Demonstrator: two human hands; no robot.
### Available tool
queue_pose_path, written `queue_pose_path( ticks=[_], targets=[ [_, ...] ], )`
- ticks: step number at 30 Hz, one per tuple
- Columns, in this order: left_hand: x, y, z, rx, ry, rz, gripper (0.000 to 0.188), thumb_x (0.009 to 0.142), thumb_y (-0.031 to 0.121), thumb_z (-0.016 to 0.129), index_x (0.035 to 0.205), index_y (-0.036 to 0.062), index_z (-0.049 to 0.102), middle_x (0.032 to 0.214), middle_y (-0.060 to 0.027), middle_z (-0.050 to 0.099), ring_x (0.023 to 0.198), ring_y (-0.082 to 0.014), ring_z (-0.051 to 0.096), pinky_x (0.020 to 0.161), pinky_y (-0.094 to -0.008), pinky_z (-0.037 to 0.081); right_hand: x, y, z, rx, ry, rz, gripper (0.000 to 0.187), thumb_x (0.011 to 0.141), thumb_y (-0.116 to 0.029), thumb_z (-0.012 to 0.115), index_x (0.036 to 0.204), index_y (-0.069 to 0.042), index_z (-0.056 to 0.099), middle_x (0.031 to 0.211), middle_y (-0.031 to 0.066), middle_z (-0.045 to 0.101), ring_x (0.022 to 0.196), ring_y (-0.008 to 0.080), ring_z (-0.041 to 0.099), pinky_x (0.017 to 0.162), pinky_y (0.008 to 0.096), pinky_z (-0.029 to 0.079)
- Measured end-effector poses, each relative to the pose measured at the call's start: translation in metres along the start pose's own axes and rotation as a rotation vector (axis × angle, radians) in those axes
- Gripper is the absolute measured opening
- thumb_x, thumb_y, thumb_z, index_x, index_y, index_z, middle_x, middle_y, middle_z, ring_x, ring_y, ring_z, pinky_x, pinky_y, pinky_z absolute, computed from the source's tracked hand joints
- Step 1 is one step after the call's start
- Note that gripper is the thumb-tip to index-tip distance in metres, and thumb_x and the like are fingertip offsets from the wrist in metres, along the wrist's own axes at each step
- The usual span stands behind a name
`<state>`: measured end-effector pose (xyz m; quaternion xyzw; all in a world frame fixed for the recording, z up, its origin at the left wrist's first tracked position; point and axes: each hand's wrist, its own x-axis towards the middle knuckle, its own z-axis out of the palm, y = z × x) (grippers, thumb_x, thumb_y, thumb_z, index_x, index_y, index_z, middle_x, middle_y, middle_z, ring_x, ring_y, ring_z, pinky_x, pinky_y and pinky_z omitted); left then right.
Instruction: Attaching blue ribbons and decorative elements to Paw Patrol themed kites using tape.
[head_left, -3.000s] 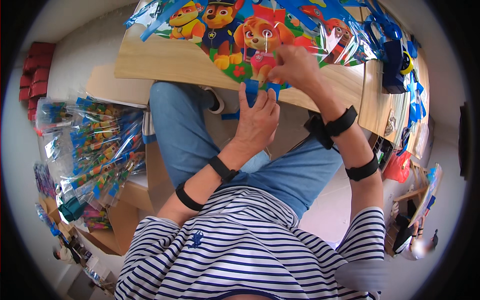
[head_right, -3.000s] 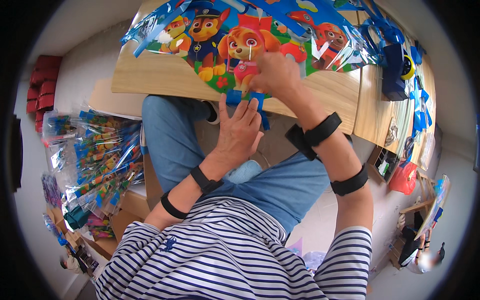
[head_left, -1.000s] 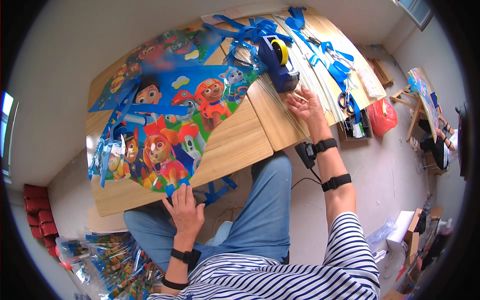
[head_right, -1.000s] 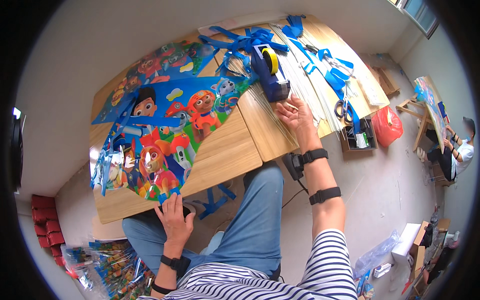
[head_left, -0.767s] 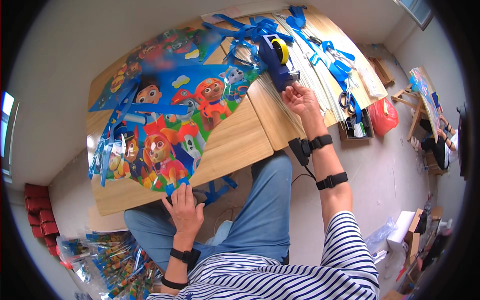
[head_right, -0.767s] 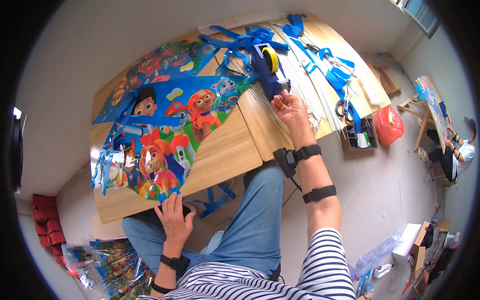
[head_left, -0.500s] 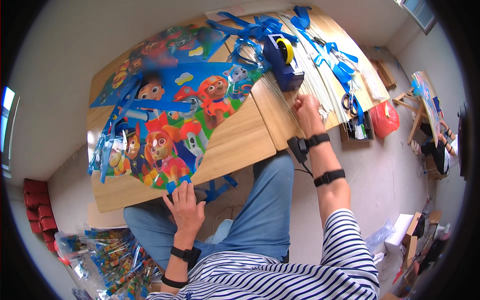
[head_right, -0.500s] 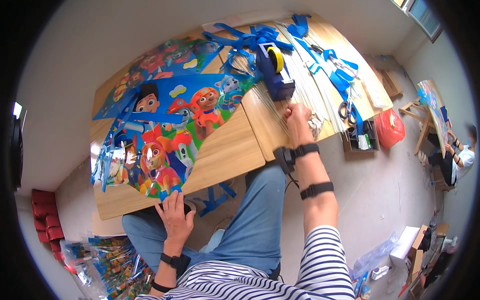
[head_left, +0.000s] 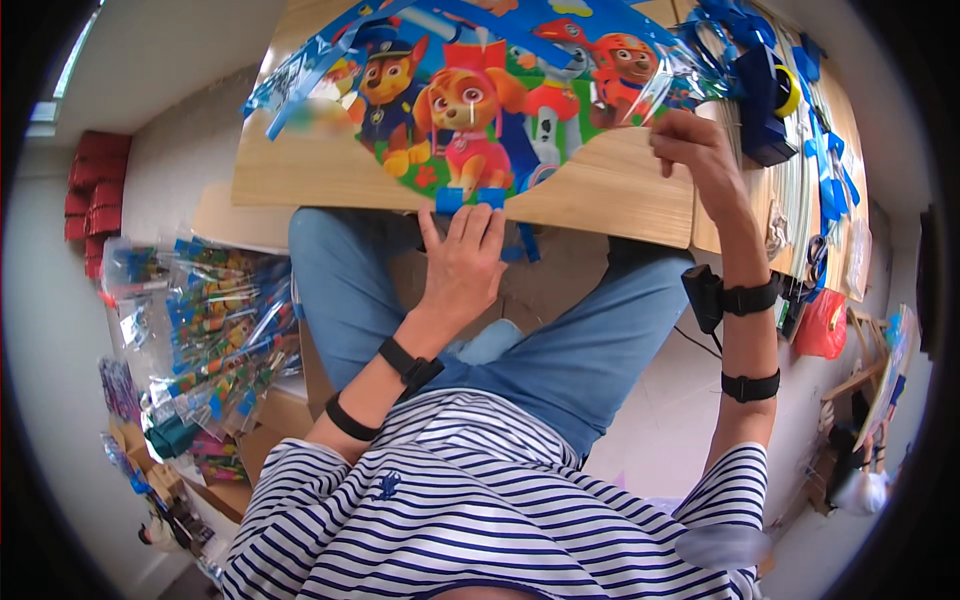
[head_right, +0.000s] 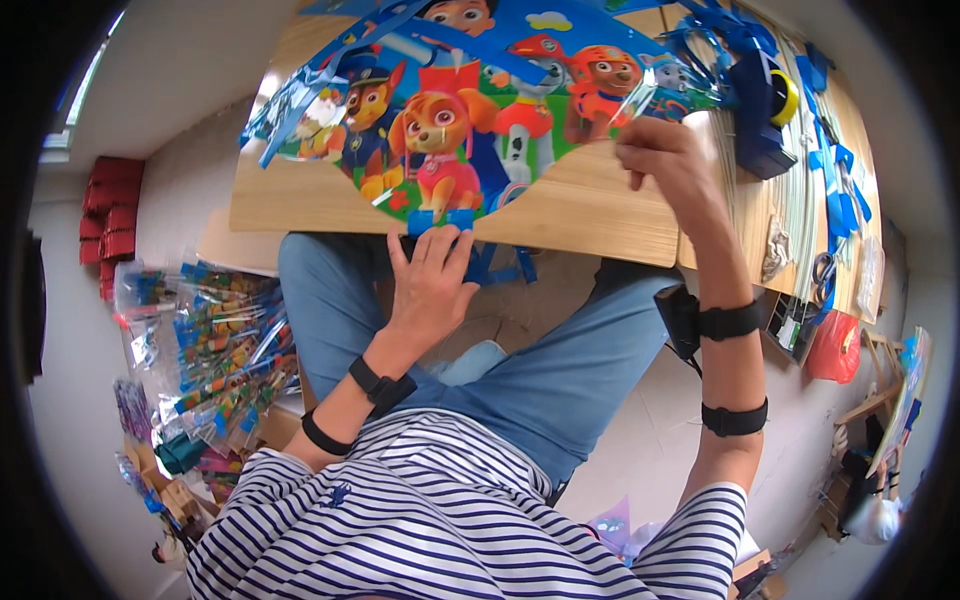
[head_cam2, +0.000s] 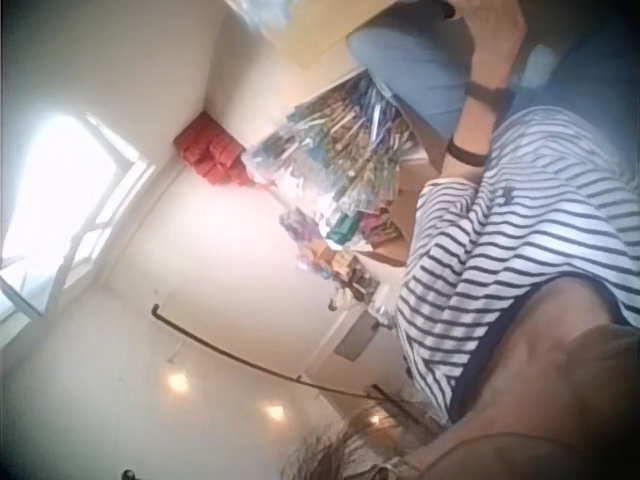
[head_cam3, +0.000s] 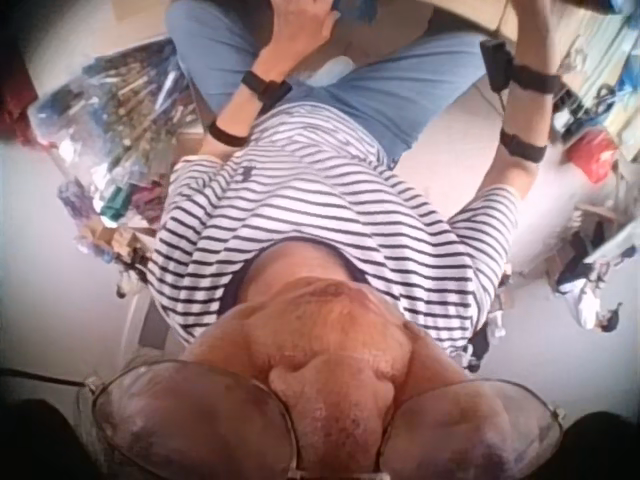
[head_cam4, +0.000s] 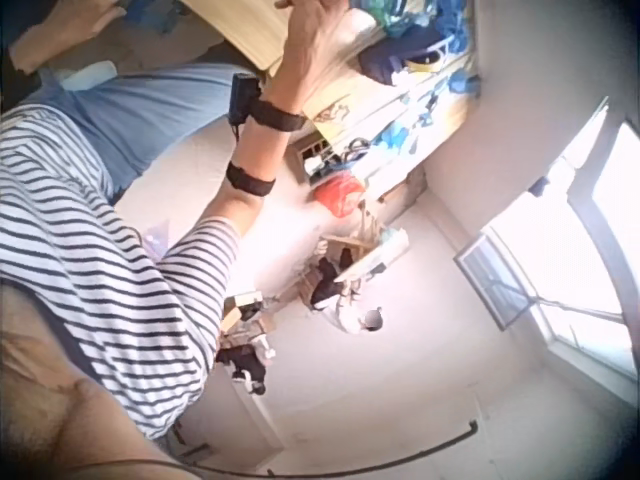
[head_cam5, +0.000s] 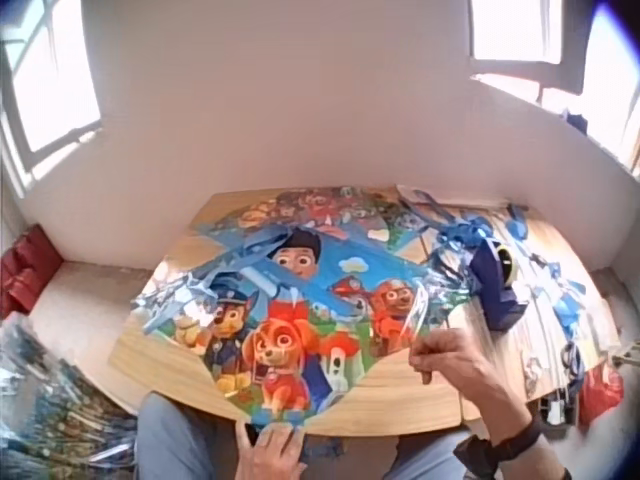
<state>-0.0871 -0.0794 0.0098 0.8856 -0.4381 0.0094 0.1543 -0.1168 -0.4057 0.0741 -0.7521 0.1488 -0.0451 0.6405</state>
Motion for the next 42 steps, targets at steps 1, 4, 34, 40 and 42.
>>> queue_pose_path(
  ticks=[1, 4, 34, 40, 42],
  targets=[
    [-0.001, 0.0, 0.001, -0.007, -0.004, -0.014, 0.065, 0.07, 0.02, 0.078, 0.128, 0.0014, 0.054, 0.126, -0.0116, 0.049, 0.121, -0.0285, 0.048, 0.109, -0.0676, 0.017, 0.005, -0.006, 0.016, -0.089, -0.096, 0.03, 0.006, 0.084, -0.004, 0.061, 0.084, 0.002, 0.063, 0.074, 0.003, 0.057, 0.062, 0.0103, 0.054, 0.058, 0.0248, 0.044],
    [-0.002, -0.001, 0.002, -0.031, 0.019, 0.0, 0.061, 0.07, 0.021, 0.078, 0.124, 0.0025, 0.057, 0.126, -0.0117, 0.049, 0.121, -0.0283, 0.048, 0.109, -0.0696, 0.015, 0.022, -0.021, 0.066, -0.202, -0.285, 0.023, 0.007, 0.083, -0.005, 0.061, 0.079, 0.001, 0.06, 0.07, 0.0031, 0.055, 0.059, 0.0101, 0.054, 0.056, 0.0254, 0.044],
    [-0.005, -0.013, -0.009, -0.294, 0.079, 0.022, 0.032, 0.065, 0.019, 0.077, 0.088, 0.0055, 0.06, 0.134, -0.0116, 0.049, 0.122, -0.0308, 0.047, 0.106, -0.0711, 0.016, 0.066, -0.008, 0.166, -1.093, -0.715, -0.206, 0.018, 0.08, -0.014, 0.061, 0.091, -0.014, 0.076, 0.083, 0.0115, 0.068, 0.086, 0.0312, 0.064, 0.071, 0.0436, 0.049],
    [-0.001, -0.014, -0.004, -0.306, 0.077, 0.023, 0.031, 0.064, 0.018, 0.078, 0.086, 0.0053, 0.06, 0.133, -0.0117, 0.048, 0.121, -0.032, 0.047, 0.106, -0.0715, 0.016, 0.066, -0.008, 0.167, -1.108, -0.733, -0.188, 0.018, 0.078, -0.012, 0.06, 0.089, -0.014, 0.075, 0.084, 0.0113, 0.068, 0.088, 0.0309, 0.063, 0.072, 0.0431, 0.049],
    [0.0, -0.014, -0.003, -0.308, 0.079, 0.024, 0.031, 0.064, 0.018, 0.078, 0.086, 0.0053, 0.06, 0.133, -0.0116, 0.048, 0.121, -0.032, 0.047, 0.106, -0.0716, 0.016, 0.066, -0.008, 0.168, -1.121, -0.735, -0.182, 0.019, 0.078, -0.012, 0.06, 0.089, -0.014, 0.075, 0.085, 0.0105, 0.068, 0.089, 0.0305, 0.063, 0.073, 0.0429, 0.049]
  ],
)
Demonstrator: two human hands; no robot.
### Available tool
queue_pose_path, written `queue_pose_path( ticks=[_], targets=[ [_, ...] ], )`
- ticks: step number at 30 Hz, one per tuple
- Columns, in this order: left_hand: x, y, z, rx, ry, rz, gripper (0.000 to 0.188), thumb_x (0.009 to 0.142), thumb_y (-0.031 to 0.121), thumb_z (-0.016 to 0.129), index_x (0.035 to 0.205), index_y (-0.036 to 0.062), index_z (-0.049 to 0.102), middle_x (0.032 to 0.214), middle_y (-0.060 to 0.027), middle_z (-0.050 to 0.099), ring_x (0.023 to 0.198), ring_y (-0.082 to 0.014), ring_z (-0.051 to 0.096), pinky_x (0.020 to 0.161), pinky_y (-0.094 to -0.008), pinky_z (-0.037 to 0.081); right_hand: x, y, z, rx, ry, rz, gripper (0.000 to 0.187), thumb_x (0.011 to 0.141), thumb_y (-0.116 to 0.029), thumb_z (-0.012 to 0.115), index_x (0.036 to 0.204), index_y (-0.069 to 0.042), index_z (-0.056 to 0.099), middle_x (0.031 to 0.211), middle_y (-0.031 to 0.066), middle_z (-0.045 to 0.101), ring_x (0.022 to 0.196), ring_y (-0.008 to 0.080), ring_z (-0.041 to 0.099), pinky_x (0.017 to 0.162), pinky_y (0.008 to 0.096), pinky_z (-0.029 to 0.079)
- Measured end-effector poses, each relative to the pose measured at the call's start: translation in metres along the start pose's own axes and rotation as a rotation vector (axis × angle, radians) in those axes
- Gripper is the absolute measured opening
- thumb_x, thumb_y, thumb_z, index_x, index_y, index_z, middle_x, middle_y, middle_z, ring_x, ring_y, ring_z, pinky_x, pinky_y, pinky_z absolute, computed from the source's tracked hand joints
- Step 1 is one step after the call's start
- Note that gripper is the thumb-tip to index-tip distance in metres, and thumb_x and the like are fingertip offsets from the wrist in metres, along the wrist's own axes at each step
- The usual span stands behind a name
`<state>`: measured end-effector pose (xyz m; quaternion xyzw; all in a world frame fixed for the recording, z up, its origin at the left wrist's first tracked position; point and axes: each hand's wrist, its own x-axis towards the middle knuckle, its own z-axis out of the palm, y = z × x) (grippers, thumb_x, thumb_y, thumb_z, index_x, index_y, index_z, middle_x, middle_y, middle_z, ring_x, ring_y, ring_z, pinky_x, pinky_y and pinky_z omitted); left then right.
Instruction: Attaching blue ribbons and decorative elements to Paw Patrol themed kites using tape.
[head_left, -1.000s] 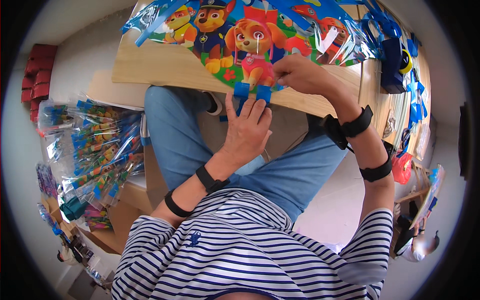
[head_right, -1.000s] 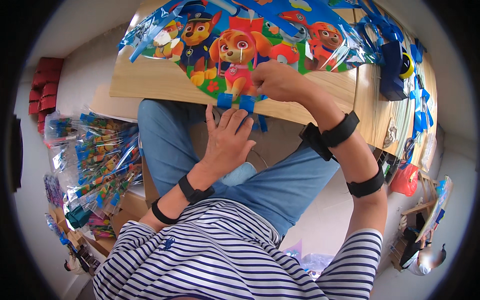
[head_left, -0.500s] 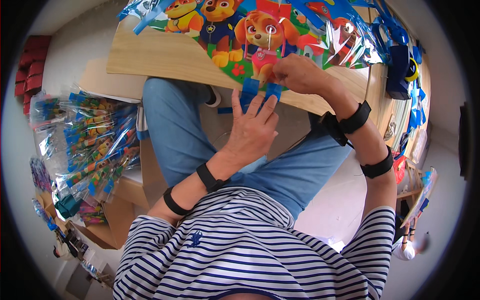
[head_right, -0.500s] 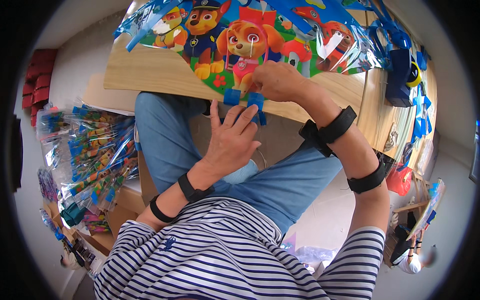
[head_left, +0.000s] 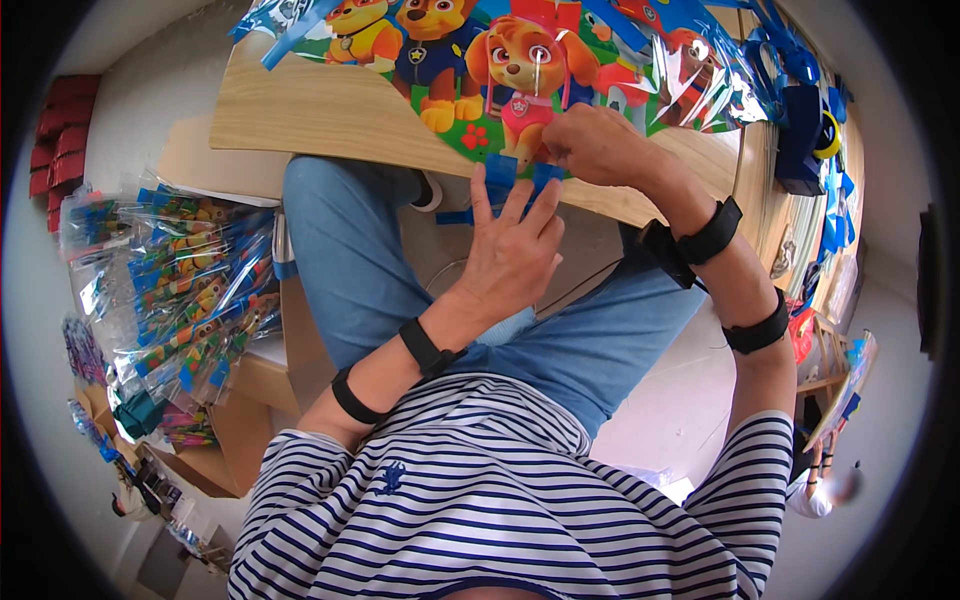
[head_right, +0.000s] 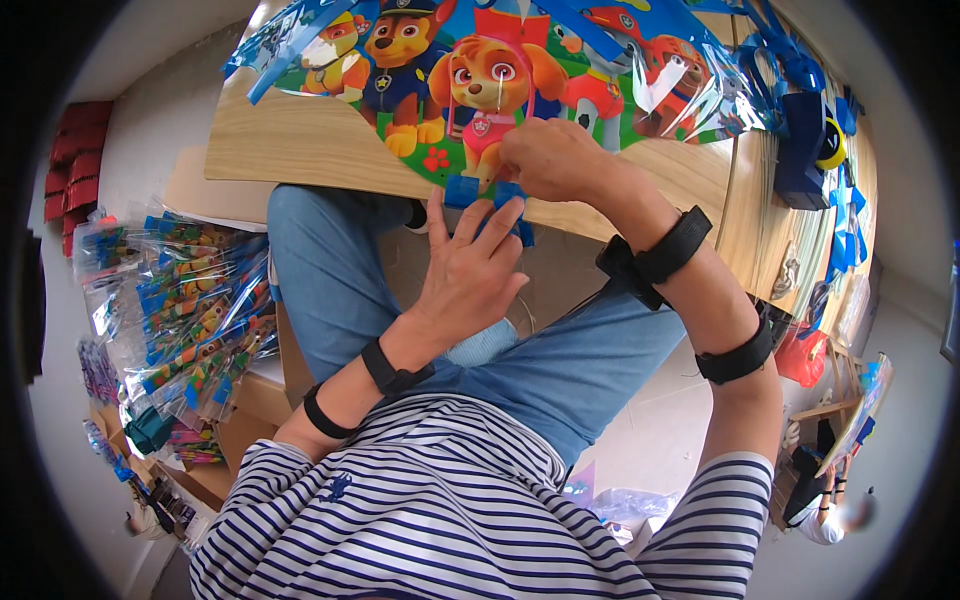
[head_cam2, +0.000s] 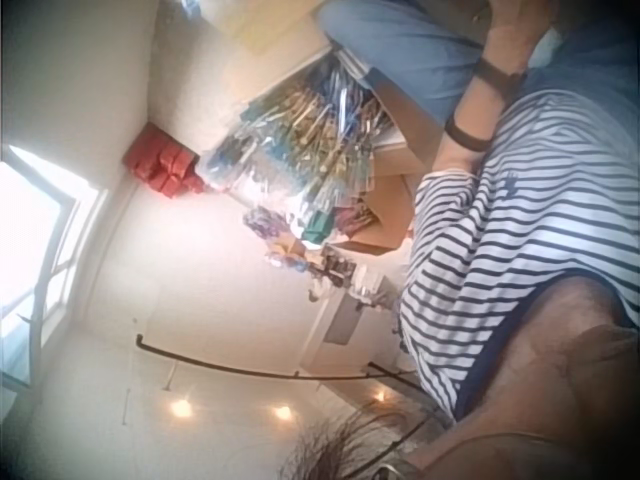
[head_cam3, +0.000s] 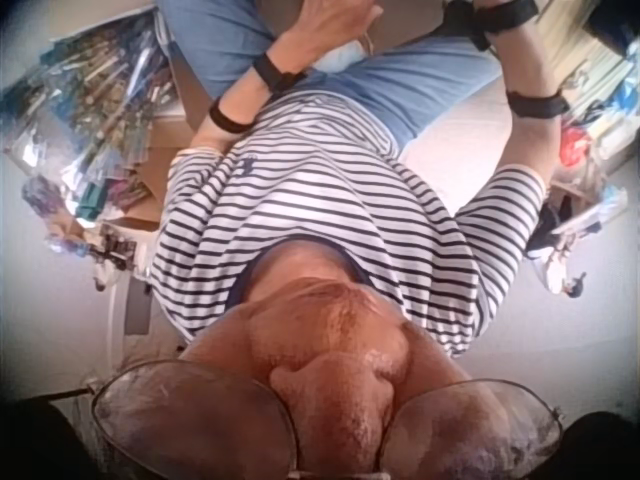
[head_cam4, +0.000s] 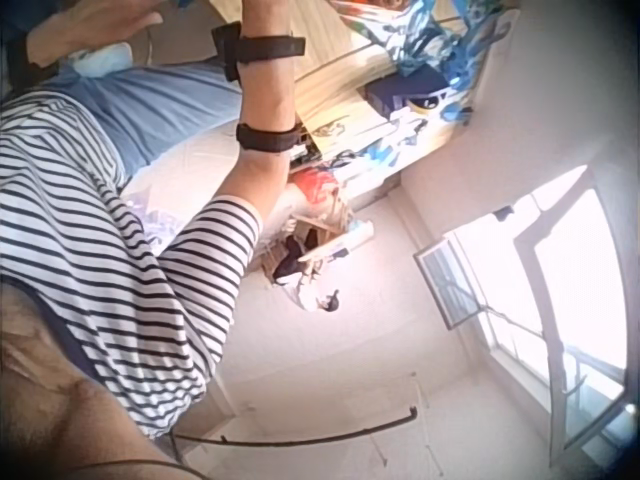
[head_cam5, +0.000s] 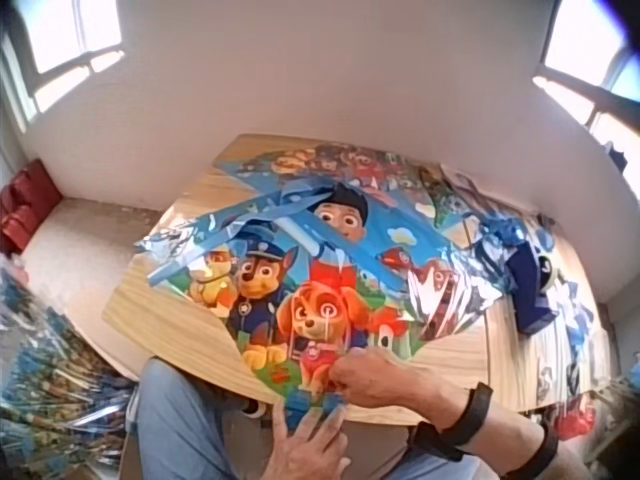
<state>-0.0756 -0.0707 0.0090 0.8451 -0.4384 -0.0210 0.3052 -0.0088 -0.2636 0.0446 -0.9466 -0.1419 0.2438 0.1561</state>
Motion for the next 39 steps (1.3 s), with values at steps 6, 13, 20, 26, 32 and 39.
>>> queue_pose_path(
  ticks=[6, 13, 20, 26, 32, 39],
  targets=[
    [0.002, -0.002, 0.003, 0.023, 0.007, 0.005, 0.031, 0.064, 0.018, 0.079, 0.085, 0.0053, 0.059, 0.133, -0.0113, 0.048, 0.119, -0.0322, 0.047, 0.106, -0.0722, 0.016, 0.002, 0.0, 0.001, -0.01, -0.006, 0.003, 0.02, 0.078, -0.011, 0.06, 0.091, -0.016, 0.075, 0.088, 0.0076, 0.069, 0.093, 0.0285, 0.063, 0.075, 0.0415, 0.051],
    [0.003, -0.004, 0.014, 0.124, 0.019, 0.055, 0.034, 0.063, 0.02, 0.079, 0.086, 0.0038, 0.06, 0.13, -0.0144, 0.05, 0.116, -0.0316, 0.049, 0.107, -0.0736, 0.016, 0.004, 0.003, 0.002, -0.066, 0.085, 0.119, 0.018, 0.074, -0.019, 0.071, 0.075, -0.002, 0.068, 0.077, 0.0164, 0.067, 0.077, 0.0352, 0.066, 0.066, 0.0437, 0.051],
    [0.005, 0.0, 0.015, 0.164, 0.024, 0.077, 0.036, 0.063, 0.021, 0.08, 0.089, 0.0022, 0.062, 0.125, -0.016, 0.053, 0.115, -0.0294, 0.05, 0.108, -0.0732, 0.016, -0.007, 0.017, 0.013, 0.258, 0.185, 0.25, 0.026, 0.069, -0.022, 0.078, 0.077, -0.001, 0.066, 0.072, 0.0126, 0.066, 0.07, 0.0291, 0.066, 0.063, 0.0393, 0.051],
    [0.007, -0.002, 0.014, 0.147, 0.033, 0.056, 0.035, 0.062, 0.02, 0.079, 0.087, 0.0019, 0.064, 0.124, -0.016, 0.054, 0.115, -0.0289, 0.05, 0.109, -0.0721, 0.016, -0.026, 0.015, 0.023, 0.436, 0.549, 0.309, 0.031, 0.064, -0.016, 0.083, 0.077, 0.0, 0.059, 0.062, 0.0082, 0.057, 0.058, 0.019, 0.054, 0.055, 0.0333, 0.043],
    [0.015, 0.002, 0.01, 0.162, 0.026, 0.069, 0.034, 0.062, 0.019, 0.078, 0.087, 0.0013, 0.064, 0.125, -0.0155, 0.055, 0.116, -0.0283, 0.05, 0.11, -0.071, 0.016, -0.019, 0.004, 0.042, 0.377, 0.55, 0.446, 0.028, 0.065, -0.022, 0.082, 0.069, -0.003, 0.062, 0.069, 0.0143, 0.064, 0.066, 0.0306, 0.062, 0.058, 0.0411, 0.046],
    [0.008, 0.003, 0.013, 0.121, 0.028, 0.085, 0.037, 0.061, 0.02, 0.077, 0.091, 0.0006, 0.066, 0.124, -0.0192, 0.054, 0.118, -0.0302, 0.049, 0.109, -0.0725, 0.016, -0.009, 0.008, 0.069, 0.195, 0.868, 0.515, 0.025, 0.068, -0.024, 0.081, 0.071, -0.004, 0.066, 0.068, 0.0162, 0.064, 0.07, 0.0345, 0.064, 0.061, 0.0448, 0.048]
  ],
)
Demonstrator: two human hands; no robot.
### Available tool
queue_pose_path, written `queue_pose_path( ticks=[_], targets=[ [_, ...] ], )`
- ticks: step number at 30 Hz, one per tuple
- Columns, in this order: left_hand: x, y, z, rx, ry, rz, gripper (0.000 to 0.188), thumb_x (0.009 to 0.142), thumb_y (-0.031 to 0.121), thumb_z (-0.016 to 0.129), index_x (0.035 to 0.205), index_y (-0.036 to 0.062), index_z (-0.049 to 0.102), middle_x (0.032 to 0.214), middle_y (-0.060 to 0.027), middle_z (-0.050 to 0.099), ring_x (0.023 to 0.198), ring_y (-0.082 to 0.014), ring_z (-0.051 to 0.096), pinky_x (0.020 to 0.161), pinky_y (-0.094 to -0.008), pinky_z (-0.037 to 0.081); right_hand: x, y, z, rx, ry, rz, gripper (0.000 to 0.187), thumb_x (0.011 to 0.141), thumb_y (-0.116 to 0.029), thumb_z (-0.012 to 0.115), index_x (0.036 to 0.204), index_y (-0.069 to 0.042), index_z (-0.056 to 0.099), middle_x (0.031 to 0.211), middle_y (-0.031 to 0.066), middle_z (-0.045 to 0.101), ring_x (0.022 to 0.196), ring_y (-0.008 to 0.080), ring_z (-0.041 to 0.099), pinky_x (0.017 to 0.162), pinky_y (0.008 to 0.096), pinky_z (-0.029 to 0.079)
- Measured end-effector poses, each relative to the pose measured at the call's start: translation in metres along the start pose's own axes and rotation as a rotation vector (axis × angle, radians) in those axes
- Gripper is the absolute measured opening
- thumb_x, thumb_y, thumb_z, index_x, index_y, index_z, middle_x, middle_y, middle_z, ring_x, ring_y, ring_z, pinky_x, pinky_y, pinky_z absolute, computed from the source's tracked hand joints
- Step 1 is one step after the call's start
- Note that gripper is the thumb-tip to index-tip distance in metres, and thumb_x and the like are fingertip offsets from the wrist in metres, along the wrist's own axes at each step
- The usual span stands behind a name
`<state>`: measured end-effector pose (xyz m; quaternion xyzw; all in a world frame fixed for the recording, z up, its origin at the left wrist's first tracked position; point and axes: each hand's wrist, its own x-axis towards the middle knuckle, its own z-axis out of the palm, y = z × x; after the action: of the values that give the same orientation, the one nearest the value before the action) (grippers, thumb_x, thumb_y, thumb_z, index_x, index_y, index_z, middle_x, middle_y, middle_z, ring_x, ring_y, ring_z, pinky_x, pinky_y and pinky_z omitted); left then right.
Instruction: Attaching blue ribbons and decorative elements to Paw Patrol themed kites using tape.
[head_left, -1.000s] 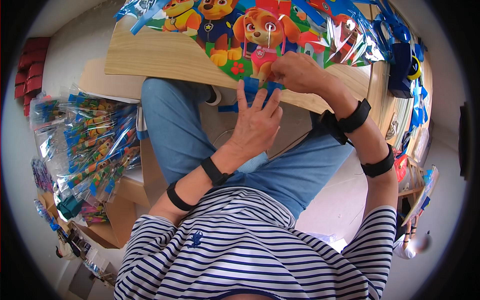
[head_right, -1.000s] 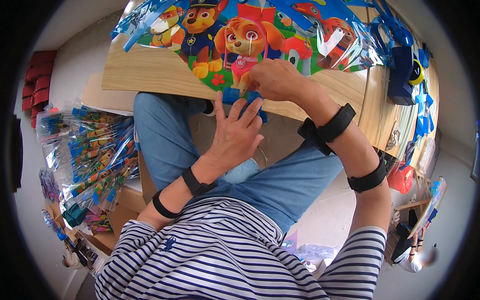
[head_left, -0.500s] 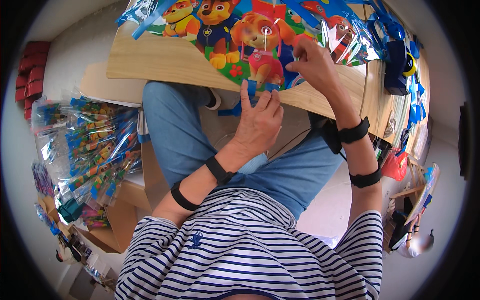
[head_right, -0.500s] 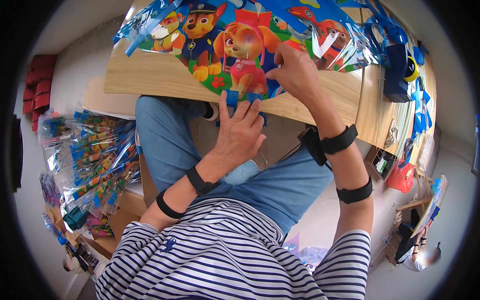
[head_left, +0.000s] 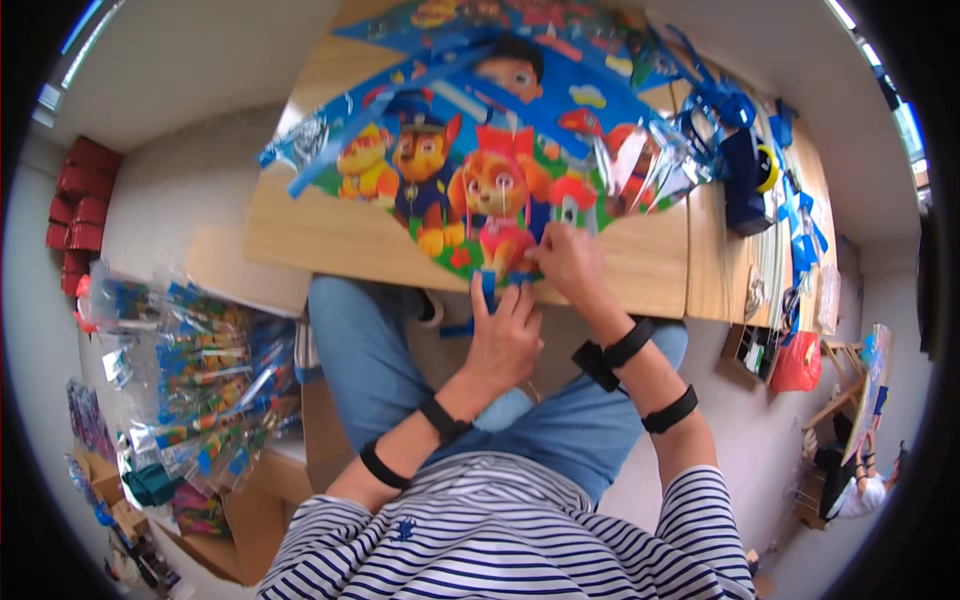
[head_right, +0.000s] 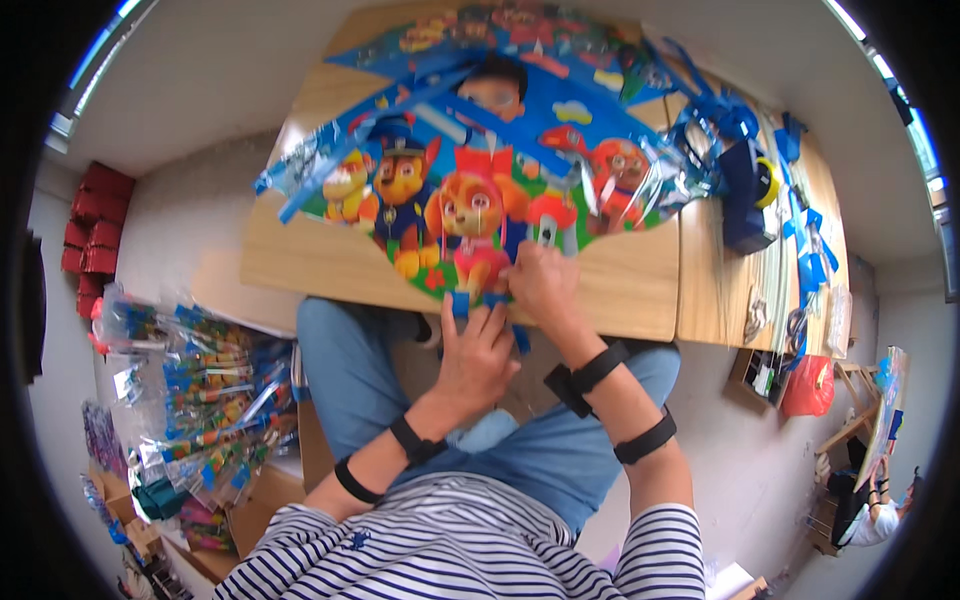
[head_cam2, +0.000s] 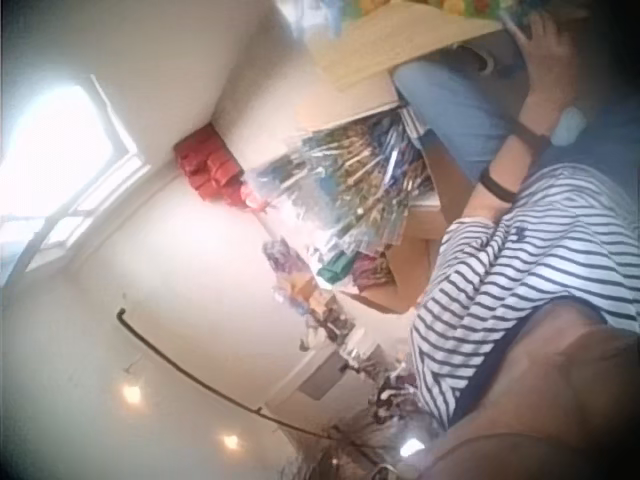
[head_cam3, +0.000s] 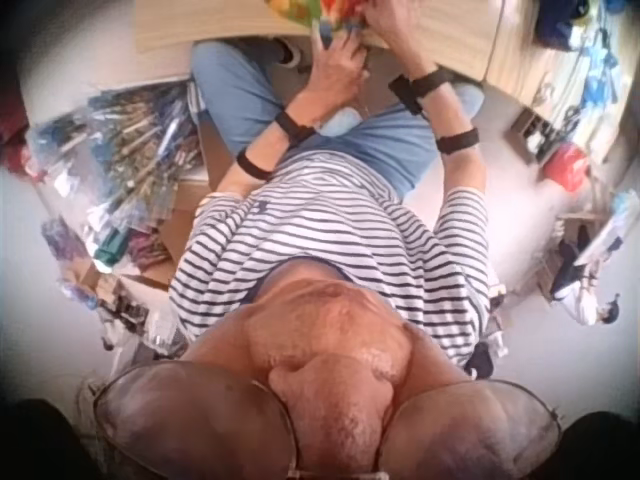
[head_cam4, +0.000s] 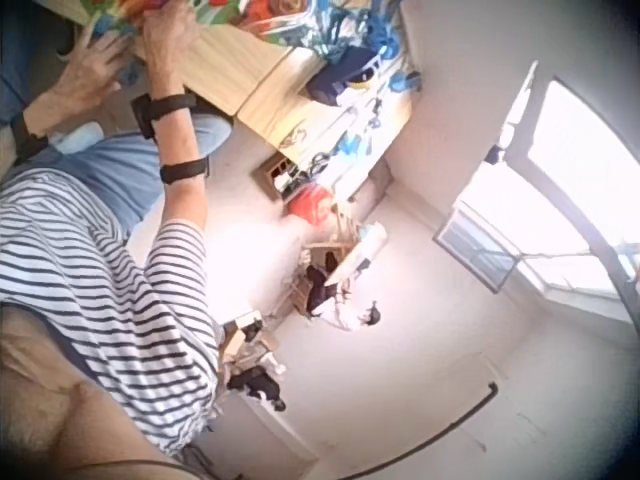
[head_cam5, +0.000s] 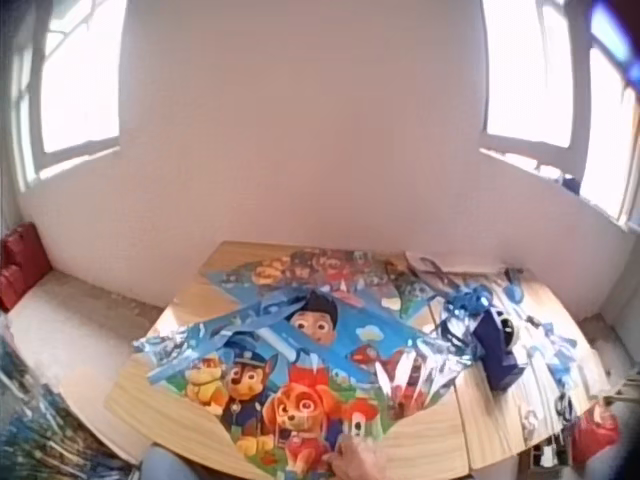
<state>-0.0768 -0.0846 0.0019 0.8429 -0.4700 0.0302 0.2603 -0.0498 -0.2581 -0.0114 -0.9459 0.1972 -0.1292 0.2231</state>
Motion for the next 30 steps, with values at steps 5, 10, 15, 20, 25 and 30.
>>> queue_pose_path(
  ticks=[5, 10, 15, 20, 25, 30],
  targets=[
    [-0.005, 0.01, -0.01, 0.033, -0.054, -0.002, 0.044, 0.058, 0.023, 0.08, 0.093, 0.0005, 0.065, 0.116, -0.0179, 0.056, 0.117, -0.0305, 0.049, 0.107, -0.0747, 0.017, 0.014, -0.012, -0.016, -0.014, 0.106, -0.002, 0.029, 0.073, -0.025, 0.076, 0.095, -0.009, 0.067, 0.096, 0.0139, 0.065, 0.084, 0.0361, 0.063, 0.07, 0.0462, 0.049],
    [-0.01, 0.028, -0.032, 0.029, -0.128, 0.023, 0.038, 0.062, 0.026, 0.077, 0.093, 0.0055, 0.065, 0.109, -0.0113, 0.056, 0.114, -0.0295, 0.05, 0.107, -0.0735, 0.017, 0.013, -0.02, 0.004, -0.146, 0.099, -0.292, 0.043, 0.075, -0.027, 0.073, 0.115, -0.013, 0.064, 0.117, 0.0079, 0.059, 0.111, 0.0318, 0.052, 0.094, 0.0472, 0.041],
    [-0.005, -0.014, -0.06, -0.166, -0.091, 0.001, 0.038, 0.068, 0.021, 0.075, 0.099, 0.0037, 0.061, 0.115, -0.0133, 0.058, 0.111, -0.0308, 0.053, 0.106, -0.0596, 0.029, 0.029, -0.007, -0.009, -0.16, 0.027, -0.317, 0.041, 0.072, -0.023, 0.075, 0.111, -0.011, 0.066, 0.103, 0.0121, 0.063, 0.099, 0.0323, 0.059, 0.086, 0.0445, 0.047],
    [0.031, -0.104, -0.088, 0.057, 0.009, -0.139, 0.041, 0.069, 0.018, 0.076, 0.104, 0.0027, 0.06, 0.119, -0.0149, 0.058, 0.112, -0.0338, 0.053, 0.101, -0.0498, 0.036, 0.099, -0.019, -0.017, -0.226, 0.007, -0.259, 0.045, 0.072, -0.02, 0.076, 0.114, -0.01, 0.064, 0.101, 0.0166, 0.062, 0.095, 0.0366, 0.062, 0.079, 0.0435, 0.051],
    [0.035, -0.139, -0.104, 0.088, 0.07, -0.284, 0.047, 0.066, 0.011, 0.08, 0.108, 0.0028, 0.061, 0.119, -0.0153, 0.058, 0.111, -0.0345, 0.053, 0.099, -0.0442, 0.039, 0.179, -0.072, -0.001, -0.022, -0.315, -0.228, 0.064, 0.075, -0.029, 0.074, 0.134, -0.016, 0.052, 0.118, 0.02, 0.054, 0.109, 0.0397, 0.058, 0.085, 0.0483, 0.052],
    [0.025, -0.163, -0.106, 0.085, 0.093, -0.326, 0.042, 0.067, 0.009, 0.078, 0.106, 0.0034, 0.063, 0.118, -0.0145, 0.059, 0.111, -0.0345, 0.054, 0.097, -0.0446, 0.04, 0.222, -0.109, 0.051, -0.112, -0.281, -0.123, 0.063, 0.074, -0.037, 0.073, 0.128, -0.007, 0.058, 0.122, 0.0226, 0.053, 0.113, 0.0415, 0.055, 0.094, 0.0449, 0.048]
  ],
)
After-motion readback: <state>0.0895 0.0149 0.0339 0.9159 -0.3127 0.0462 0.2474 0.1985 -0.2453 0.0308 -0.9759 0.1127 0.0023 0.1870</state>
